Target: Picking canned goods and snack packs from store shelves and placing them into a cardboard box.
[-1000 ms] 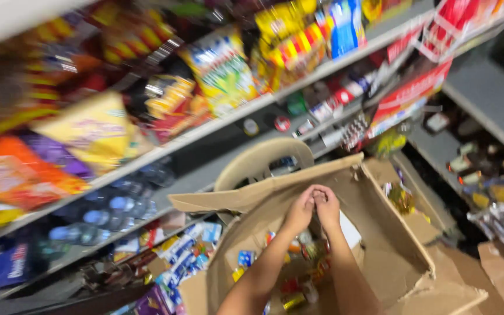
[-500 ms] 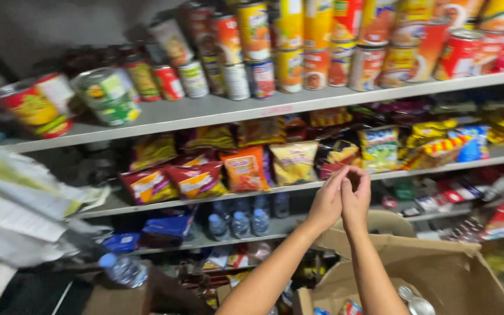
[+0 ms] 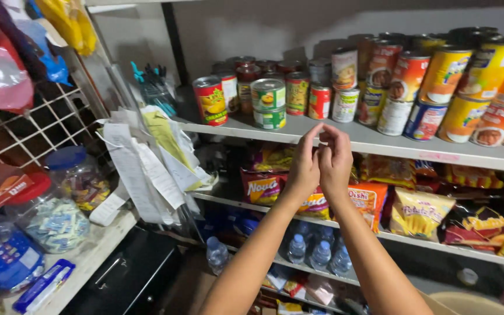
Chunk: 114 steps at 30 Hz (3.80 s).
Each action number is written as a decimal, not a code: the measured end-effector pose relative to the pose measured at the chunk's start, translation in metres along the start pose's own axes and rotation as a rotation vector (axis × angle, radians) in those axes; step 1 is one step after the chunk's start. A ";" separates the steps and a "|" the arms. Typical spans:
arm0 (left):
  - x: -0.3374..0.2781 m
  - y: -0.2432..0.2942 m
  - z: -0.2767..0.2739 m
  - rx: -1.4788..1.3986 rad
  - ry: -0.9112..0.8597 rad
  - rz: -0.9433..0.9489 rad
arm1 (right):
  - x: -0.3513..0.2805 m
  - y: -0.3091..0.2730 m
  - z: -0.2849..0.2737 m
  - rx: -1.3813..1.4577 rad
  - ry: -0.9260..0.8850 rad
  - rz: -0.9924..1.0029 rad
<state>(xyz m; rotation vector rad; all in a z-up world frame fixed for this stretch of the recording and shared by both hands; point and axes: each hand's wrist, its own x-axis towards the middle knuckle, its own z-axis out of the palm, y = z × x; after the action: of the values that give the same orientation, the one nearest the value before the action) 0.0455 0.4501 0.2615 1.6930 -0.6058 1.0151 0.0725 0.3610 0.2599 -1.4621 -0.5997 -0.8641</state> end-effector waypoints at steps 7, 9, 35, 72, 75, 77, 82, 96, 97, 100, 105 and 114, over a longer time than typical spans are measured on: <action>0.070 -0.044 -0.072 0.191 0.128 0.171 | 0.071 0.006 0.087 -0.146 -0.139 -0.298; 0.081 -0.058 -0.082 0.390 0.178 0.141 | 0.085 0.023 0.106 -0.235 -0.201 -0.349; 0.066 -0.108 -0.072 0.429 0.258 0.250 | 0.085 0.070 0.085 0.326 -0.124 0.099; -0.473 0.072 0.607 -0.856 -0.706 -1.237 | -0.391 0.130 -0.746 0.414 0.402 1.219; -0.587 0.048 0.633 -0.720 -0.790 -1.403 | -0.527 0.181 -0.796 0.497 0.478 1.429; -0.673 0.018 0.644 -0.563 -0.812 -1.118 | -0.615 0.221 -0.804 0.552 0.532 1.502; -0.795 -0.023 0.682 -0.494 -0.880 -0.843 | -0.729 0.304 -0.842 0.596 0.649 1.542; -0.950 -0.041 0.709 -0.340 -1.177 -0.994 | -0.744 0.301 -0.831 0.309 0.804 1.741; -0.967 -0.047 0.716 -0.341 -1.170 -0.989 | -0.730 0.305 -0.836 0.297 0.800 1.728; -1.004 -0.045 0.722 -0.597 -1.199 -1.125 | -0.709 0.297 -0.832 0.257 0.809 1.707; -0.910 -0.009 0.712 -0.491 -1.310 -0.672 | -0.712 0.298 -0.823 0.210 0.841 1.653; -0.748 -0.014 0.692 -0.266 -1.166 -1.023 | -0.602 0.305 -0.771 0.264 0.888 1.480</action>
<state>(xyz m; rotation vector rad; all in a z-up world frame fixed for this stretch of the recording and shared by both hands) -0.0976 -0.2506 -0.4651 1.8626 -0.4178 -0.8135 -0.1530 -0.3466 -0.4463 -0.7664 0.9466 -0.1187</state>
